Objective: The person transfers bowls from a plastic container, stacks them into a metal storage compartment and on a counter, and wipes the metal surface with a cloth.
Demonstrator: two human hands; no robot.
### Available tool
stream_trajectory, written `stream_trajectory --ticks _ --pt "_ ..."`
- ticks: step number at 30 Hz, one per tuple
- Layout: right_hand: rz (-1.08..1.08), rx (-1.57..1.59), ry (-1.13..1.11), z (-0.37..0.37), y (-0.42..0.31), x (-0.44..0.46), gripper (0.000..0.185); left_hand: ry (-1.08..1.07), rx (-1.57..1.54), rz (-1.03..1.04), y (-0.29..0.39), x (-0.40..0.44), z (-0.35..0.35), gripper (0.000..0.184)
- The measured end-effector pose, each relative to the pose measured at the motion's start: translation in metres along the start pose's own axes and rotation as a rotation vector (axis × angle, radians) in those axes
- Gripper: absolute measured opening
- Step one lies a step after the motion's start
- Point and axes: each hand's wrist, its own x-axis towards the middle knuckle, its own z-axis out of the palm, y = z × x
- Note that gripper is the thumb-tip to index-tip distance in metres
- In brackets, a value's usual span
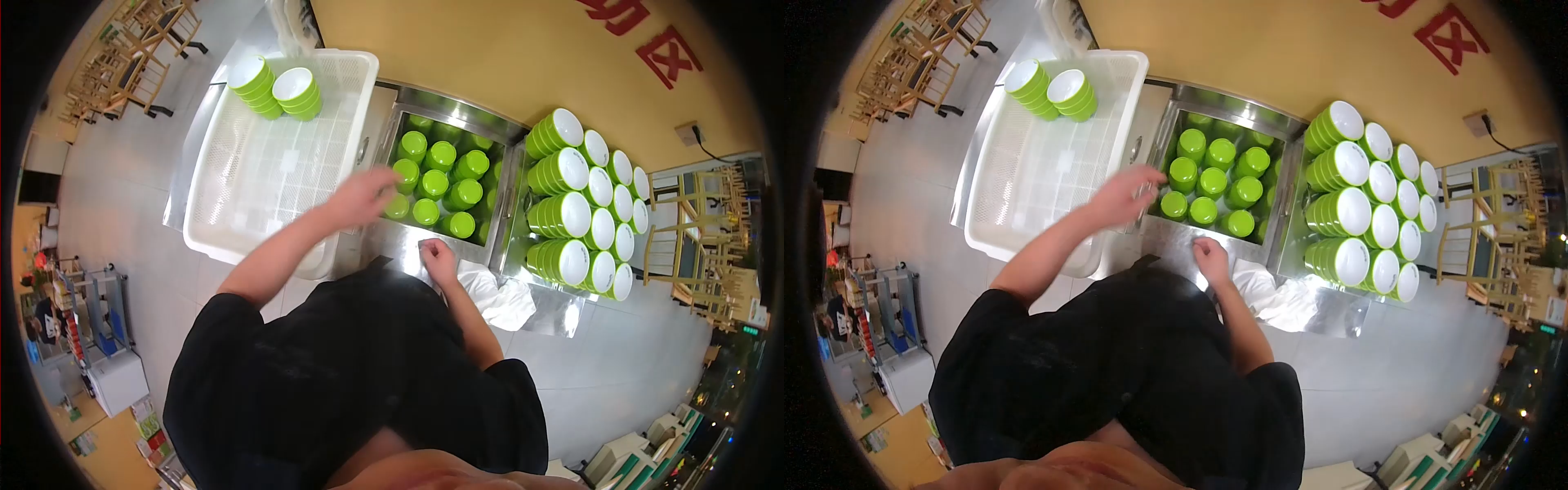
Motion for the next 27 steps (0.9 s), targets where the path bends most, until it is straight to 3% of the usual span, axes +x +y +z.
stream_trajectory --ticks 4,6,10,12,14,18,27 --pt "-0.001 -0.011 0.095 -0.009 0.019 -0.021 0.019 0.392 0.361 0.067 -0.079 0.035 -0.057 0.051" --pt "0.016 0.044 0.131 -0.008 0.033 -0.028 0.019 0.513 0.566 -0.132 -0.133 0.044 -0.081 0.060" --pt "0.089 0.345 0.152 -0.001 0.040 -0.041 0.018 0.538 0.812 -0.295 -0.197 0.046 -0.129 0.056" --pt "0.135 0.333 0.134 -0.004 0.041 -0.050 0.014 0.103 0.864 -0.506 -0.202 0.044 -0.145 0.044" --pt "0.177 0.335 0.106 -0.002 0.040 -0.055 0.010 0.084 0.943 -0.480 -0.204 0.040 -0.150 0.039" --pt "0.230 0.302 0.122 0.003 0.063 -0.064 0.019 -0.032 1.121 -0.458 -0.205 0.046 -0.164 0.030" --pt "0.204 0.124 0.208 -0.008 0.034 -0.088 0.018 -0.035 1.128 -0.422 -0.211 0.056 -0.156 0.023"
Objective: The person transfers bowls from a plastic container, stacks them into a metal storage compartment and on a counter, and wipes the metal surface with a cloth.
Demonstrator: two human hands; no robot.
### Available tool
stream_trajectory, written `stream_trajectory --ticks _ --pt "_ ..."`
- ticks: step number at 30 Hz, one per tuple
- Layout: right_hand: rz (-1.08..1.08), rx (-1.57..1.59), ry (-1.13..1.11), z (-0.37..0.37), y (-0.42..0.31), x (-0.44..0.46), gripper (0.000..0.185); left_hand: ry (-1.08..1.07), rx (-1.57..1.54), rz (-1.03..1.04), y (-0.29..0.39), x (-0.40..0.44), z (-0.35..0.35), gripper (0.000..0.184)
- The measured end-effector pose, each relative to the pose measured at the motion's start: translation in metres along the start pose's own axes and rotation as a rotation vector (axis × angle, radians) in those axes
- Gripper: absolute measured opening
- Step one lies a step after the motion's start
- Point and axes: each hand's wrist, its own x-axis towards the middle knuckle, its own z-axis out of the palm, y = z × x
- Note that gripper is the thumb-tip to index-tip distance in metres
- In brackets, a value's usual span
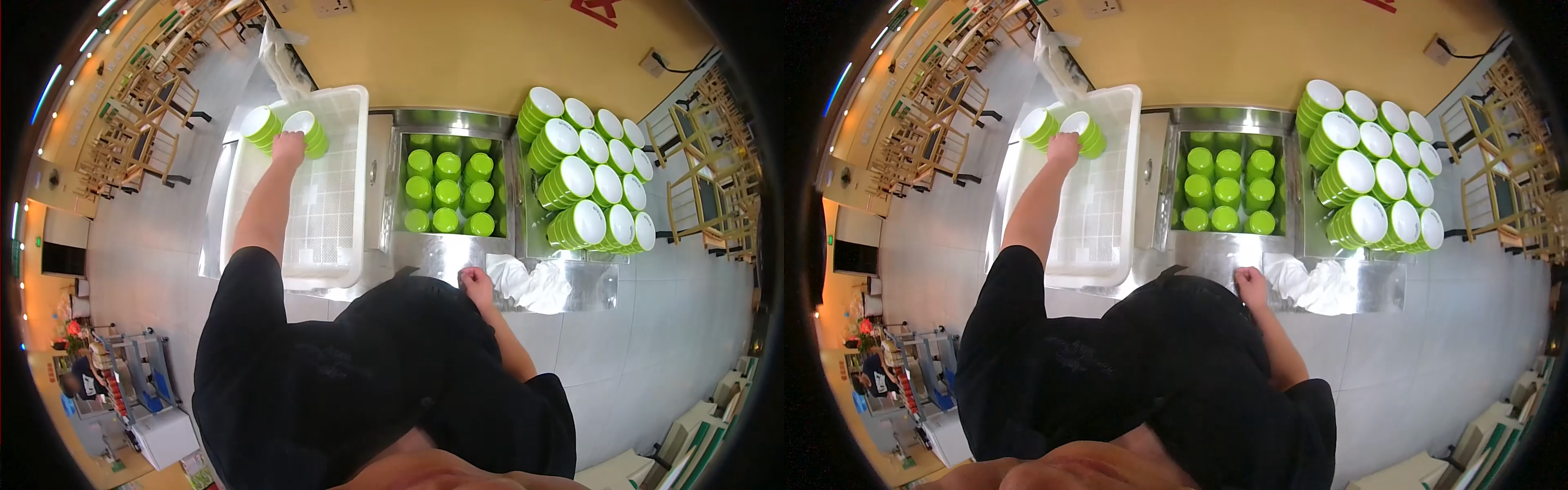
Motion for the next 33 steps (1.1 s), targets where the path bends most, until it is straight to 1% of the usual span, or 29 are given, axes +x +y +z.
stream_trajectory --ticks 3,5,7,9,10,12,13,14,16,17,18,19,20,22,24,26,27,29,30,32,33 --pt "-0.037 -0.041 0.051 -0.003 0.006 -0.003 0.017 -0.044 0.001 -0.042 0.004 0.005 -0.002 0.020" --pt "-0.014 0.062 0.027 -0.006 0.012 -0.002 0.017 -0.039 0.017 -0.051 0.008 0.007 -0.006 0.019" --pt "-0.002 0.048 0.024 -0.010 0.011 -0.005 0.015 -0.035 0.032 -0.054 0.012 0.009 -0.015 0.018" --pt "0.014 0.036 0.022 -0.014 0.004 -0.009 0.014 0.104 0.011 -0.089 0.011 0.010 -0.025 0.015" --pt "0.020 0.034 0.022 -0.015 -0.001 -0.011 0.014 0.101 0.009 -0.080 0.012 0.012 -0.030 0.015" --pt "0.034 0.032 0.026 -0.017 -0.007 -0.013 0.014 0.297 -0.022 -0.021 0.013 0.016 -0.044 0.013" --pt "0.007 -0.006 0.035 -0.016 -0.003 -0.010 0.015 0.404 -0.072 0.031 0.018 0.009 -0.060 0.008" --pt "-0.020 -0.044 0.044 -0.016 0.000 -0.007 0.015 0.403 -0.074 0.036 0.025 0.003 -0.074 0.008" --pt "-0.005 -0.032 0.047 -0.015 -0.002 0.001 0.015 0.711 -0.197 0.318 0.040 -0.011 -0.101 0.005" --pt "0.011 -0.022 0.046 -0.015 -0.002 0.005 0.016 0.707 -0.201 0.328 0.051 -0.020 -0.114 0.005" --pt "0.022 -0.019 0.055 -0.013 -0.005 0.010 0.016 0.773 -0.253 0.441 0.065 -0.030 -0.127 0.008" --pt "0.025 0.096 0.059 -0.010 -0.011 0.014 0.019 0.834 -0.308 0.555 0.081 -0.041 -0.135 0.010" --pt "0.030 0.211 0.066 -0.008 -0.020 0.016 0.021 0.824 -0.320 0.572 0.096 -0.052 -0.140 0.010" --pt "0.005 0.137 0.027 -0.010 -0.052 0.021 0.017 0.827 -0.447 0.716 0.127 -0.074 -0.145 0.013" --pt "-0.077 0.143 -0.055 -0.008 -0.066 0.032 0.023 0.783 -0.516 0.753 0.162 -0.097 -0.139 0.013" --pt "-0.156 0.359 -0.184 -0.003 -0.094 0.033 0.039 0.681 -0.807 0.683 0.197 -0.121 -0.124 0.013" --pt "-0.144 0.355 -0.179 -0.004 -0.112 0.029 0.039 0.671 -0.818 0.684 0.214 -0.135 -0.119 0.013" --pt "-0.148 0.616 -0.311 -0.003 -0.140 0.023 0.060 0.106 -1.164 0.419 0.244 -0.160 -0.113 0.018" --pt "-0.139 0.612 -0.311 0.000 -0.138 0.027 0.060 0.099 -1.171 0.415 0.254 -0.169 -0.114 0.018" --pt "-0.061 1.038 -0.415 0.007 -0.128 0.034 0.067 -0.086 -1.220 0.417 0.269 -0.185 -0.113 0.019" --pt "-0.022 1.113 -0.482 0.009 -0.132 0.032 0.067 -0.091 -1.226 0.410 0.275 -0.192 -0.112 0.019"
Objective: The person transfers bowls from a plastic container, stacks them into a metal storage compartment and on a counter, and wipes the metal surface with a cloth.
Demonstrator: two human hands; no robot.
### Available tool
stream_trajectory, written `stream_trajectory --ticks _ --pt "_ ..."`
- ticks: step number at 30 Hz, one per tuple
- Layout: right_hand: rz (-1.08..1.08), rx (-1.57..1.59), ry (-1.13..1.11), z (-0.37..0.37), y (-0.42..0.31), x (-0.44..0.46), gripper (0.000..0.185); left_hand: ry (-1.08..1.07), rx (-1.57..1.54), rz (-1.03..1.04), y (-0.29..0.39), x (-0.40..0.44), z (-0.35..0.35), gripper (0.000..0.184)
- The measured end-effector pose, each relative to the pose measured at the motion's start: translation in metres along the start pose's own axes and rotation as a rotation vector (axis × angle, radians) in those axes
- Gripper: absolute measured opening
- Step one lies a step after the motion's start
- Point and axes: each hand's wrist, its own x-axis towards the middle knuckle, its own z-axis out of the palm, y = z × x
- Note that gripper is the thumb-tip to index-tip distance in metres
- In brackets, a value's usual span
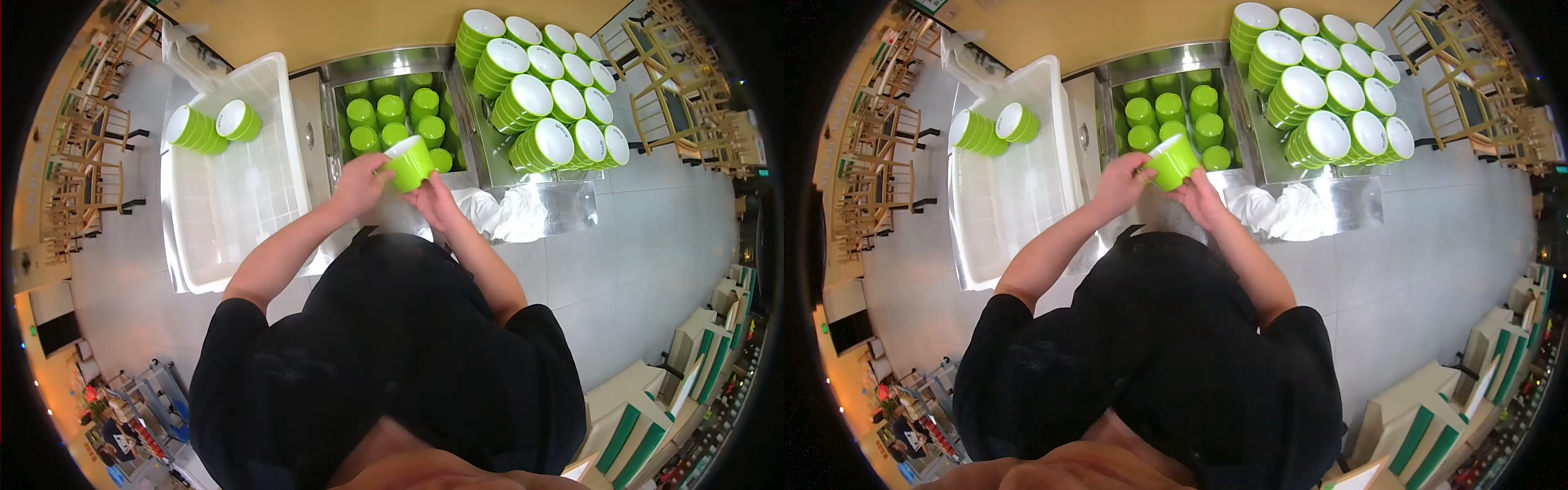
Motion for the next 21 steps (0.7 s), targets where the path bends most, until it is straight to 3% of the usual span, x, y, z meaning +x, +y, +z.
stream_trajectory --ticks 3,6,8,9,12,14,16,21 --pt "0.060 0.230 -0.005 0.012 -0.004 -0.015 0.068 -0.101 -0.037 -0.010 0.003 -0.013 0.019 0.019" --pt "0.084 0.232 0.079 0.007 0.001 -0.026 0.066 -0.169 -0.058 0.014 0.005 -0.021 0.025 0.020" --pt "0.082 0.180 0.115 0.001 0.001 -0.029 0.065 -0.196 -0.031 0.184 0.002 -0.025 0.021 0.023" --pt "0.072 0.129 0.140 -0.003 0.000 -0.030 0.064 -0.194 -0.042 0.174 0.003 -0.027 0.014 0.023" --pt "0.096 0.087 0.240 -0.031 0.002 -0.020 0.061 -0.111 0.113 0.203 -0.002 -0.037 -0.017 0.031" --pt "0.103 -0.034 0.304 -0.050 -0.004 -0.012 0.060 0.116 0.390 0.202 -0.016 -0.048 -0.039 0.040" --pt "0.067 -0.176 0.351 -0.042 -0.015 -0.008 0.061 0.209 0.559 0.130 -0.020 -0.057 -0.059 0.049" --pt "0.100 -0.541 0.460 -0.048 -0.022 0.039 0.078 0.340 0.482 -0.054 -0.048 -0.071 -0.063 0.068"
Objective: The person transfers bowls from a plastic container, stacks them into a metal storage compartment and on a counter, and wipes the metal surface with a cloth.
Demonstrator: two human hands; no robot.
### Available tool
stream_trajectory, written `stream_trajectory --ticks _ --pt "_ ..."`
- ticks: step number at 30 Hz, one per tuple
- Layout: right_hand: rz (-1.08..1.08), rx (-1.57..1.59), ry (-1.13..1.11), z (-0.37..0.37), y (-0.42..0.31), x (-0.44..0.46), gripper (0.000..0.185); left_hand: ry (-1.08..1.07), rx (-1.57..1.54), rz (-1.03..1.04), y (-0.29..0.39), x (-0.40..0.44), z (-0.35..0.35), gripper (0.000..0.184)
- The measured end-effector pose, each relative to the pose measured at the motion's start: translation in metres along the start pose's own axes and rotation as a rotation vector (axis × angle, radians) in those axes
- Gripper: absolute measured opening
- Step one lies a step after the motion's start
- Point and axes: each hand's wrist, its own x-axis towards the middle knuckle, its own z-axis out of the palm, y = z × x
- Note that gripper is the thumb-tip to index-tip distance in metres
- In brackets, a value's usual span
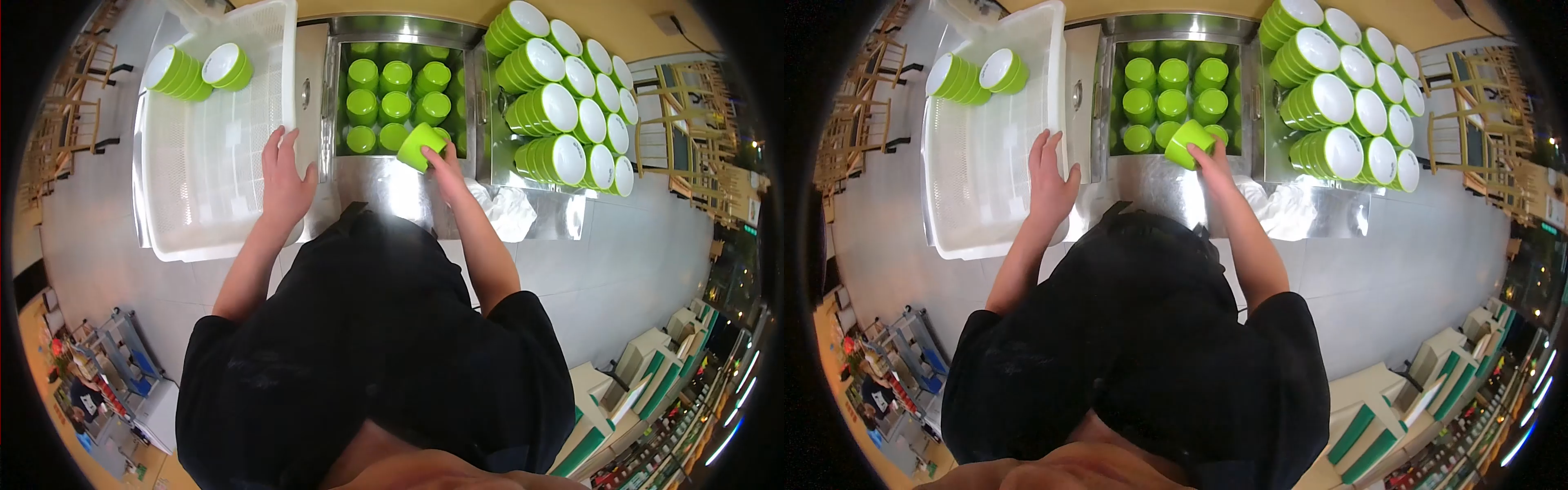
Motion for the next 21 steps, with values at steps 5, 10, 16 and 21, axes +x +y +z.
stream_trajectory --ticks 5,10,16,21 --pt "-0.088 -0.703 0.083 0.032 0.001 0.057 0.103 0.002 -0.207 -0.182 -0.005 0.000 0.007 0.077" --pt "-0.126 -0.932 -0.101 0.070 0.020 0.096 0.103 -0.047 -0.225 -0.231 -0.010 0.001 0.004 0.077" --pt "-0.083 -1.358 -0.222 0.114 0.034 0.133 0.111 -0.073 -0.231 -0.246 -0.010 0.005 0.001 0.075" --pt "-0.078 -1.567 -0.318 0.132 0.052 0.160 0.103 -0.094 -0.240 -0.274 -0.009 0.008 -0.002 0.075"
